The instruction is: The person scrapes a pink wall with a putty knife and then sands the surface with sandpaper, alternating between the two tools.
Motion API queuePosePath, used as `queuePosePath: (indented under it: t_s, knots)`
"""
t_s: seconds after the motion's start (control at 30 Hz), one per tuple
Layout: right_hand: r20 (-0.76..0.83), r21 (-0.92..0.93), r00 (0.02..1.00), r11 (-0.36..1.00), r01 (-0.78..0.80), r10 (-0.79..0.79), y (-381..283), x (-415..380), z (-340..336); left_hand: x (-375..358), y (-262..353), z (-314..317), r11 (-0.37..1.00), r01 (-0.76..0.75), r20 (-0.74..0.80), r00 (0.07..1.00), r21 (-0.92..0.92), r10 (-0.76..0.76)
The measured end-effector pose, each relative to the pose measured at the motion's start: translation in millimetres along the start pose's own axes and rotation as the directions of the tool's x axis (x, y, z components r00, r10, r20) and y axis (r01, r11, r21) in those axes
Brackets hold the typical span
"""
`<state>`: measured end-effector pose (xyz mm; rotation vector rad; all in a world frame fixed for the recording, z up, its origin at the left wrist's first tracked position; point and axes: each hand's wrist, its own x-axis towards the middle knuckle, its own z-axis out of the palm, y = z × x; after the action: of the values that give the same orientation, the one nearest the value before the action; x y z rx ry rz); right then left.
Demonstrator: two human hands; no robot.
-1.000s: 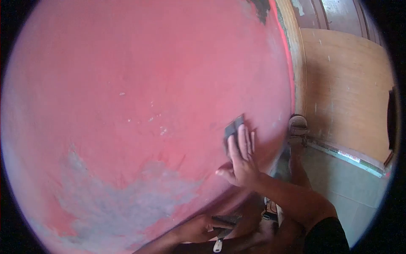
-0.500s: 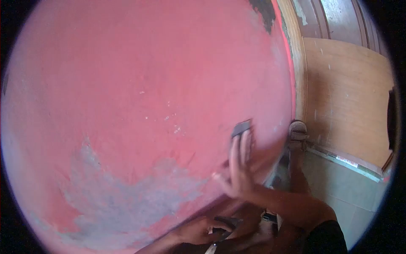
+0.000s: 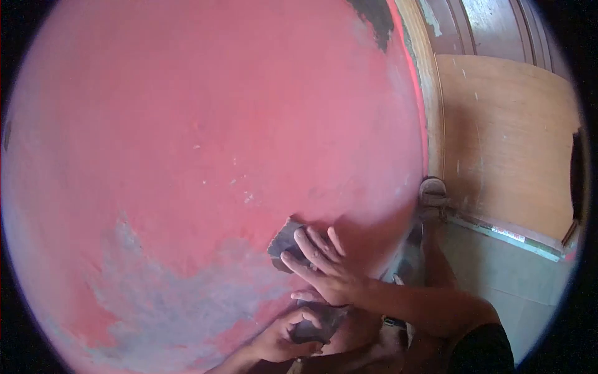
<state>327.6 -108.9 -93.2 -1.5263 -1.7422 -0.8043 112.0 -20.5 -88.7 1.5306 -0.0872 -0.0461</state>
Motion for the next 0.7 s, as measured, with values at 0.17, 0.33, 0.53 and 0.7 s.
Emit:
queuePosePath:
  t_s: [0.17, 0.33, 0.53, 0.7]
  knots:
    - [-0.141, -0.178, 0.948, 0.934, -0.309, 0.287, 63.6, -22.9, -1.1, -6.1, 18.9, 3.6, 0.984, 0.121, -0.044, 0.992, 0.129, -0.116]
    - [-0.139, -0.333, 0.986, 0.933, -0.134, 0.092, 15.4, -11.6, 15.6, -11.1, 12.9, 0.1, 0.989, 0.075, -0.105, 0.993, 0.13, -0.061]
    - [-0.268, -0.139, 0.963, 0.988, -0.063, 0.024, 54.6, -2.7, 26.5, -20.9, 27.0, 21.0, 0.994, 0.1, -0.398, 0.914, 0.036, -0.078]
    - [-0.494, -0.016, 0.812, 0.93, -0.367, 0.312, 31.9, 46.7, -6.7, -17.2, 37.4, 23.1, 0.995, -0.104, -0.385, 0.917, 0.01, 0.099]
